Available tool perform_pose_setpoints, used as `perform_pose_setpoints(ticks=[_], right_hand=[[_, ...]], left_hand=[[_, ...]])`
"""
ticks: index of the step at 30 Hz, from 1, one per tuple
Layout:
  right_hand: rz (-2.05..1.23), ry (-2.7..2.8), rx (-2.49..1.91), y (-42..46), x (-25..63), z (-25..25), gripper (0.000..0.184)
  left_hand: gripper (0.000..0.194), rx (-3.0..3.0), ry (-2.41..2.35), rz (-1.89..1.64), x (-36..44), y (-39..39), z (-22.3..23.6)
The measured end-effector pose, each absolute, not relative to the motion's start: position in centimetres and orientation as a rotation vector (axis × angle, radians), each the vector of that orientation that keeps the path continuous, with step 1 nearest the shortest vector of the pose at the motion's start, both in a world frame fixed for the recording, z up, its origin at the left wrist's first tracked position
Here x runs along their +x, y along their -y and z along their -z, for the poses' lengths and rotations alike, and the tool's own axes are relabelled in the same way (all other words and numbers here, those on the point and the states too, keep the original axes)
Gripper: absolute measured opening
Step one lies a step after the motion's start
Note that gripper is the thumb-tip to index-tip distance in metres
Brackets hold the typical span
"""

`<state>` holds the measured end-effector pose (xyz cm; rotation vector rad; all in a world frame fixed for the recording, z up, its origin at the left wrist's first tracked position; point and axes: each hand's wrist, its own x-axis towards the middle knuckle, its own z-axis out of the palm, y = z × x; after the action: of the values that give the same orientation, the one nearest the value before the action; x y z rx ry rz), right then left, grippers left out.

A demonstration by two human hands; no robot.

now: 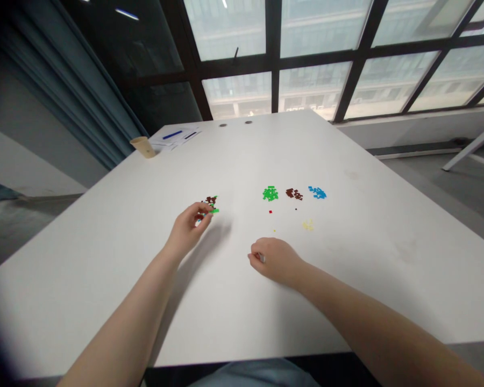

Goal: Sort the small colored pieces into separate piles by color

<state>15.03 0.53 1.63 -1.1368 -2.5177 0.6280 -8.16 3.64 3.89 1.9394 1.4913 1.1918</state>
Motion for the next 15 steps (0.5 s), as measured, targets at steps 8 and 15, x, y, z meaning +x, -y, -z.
perform_pose_setpoints(ticks=[8, 15], right_hand=[[-0.611, 2.492, -1.124, -0.6, 15.1, -1.4, 0.022], [-0.635, 2.462, -1.106, -0.6, 15.1, -1.4, 0.021]], left_hand=[[0.012, 1.691, -1.162, -1.229, -4.2, -1.0, -4.7], [0.009, 1.706, -1.091, -1.201, -4.2, -1.0, -4.8]])
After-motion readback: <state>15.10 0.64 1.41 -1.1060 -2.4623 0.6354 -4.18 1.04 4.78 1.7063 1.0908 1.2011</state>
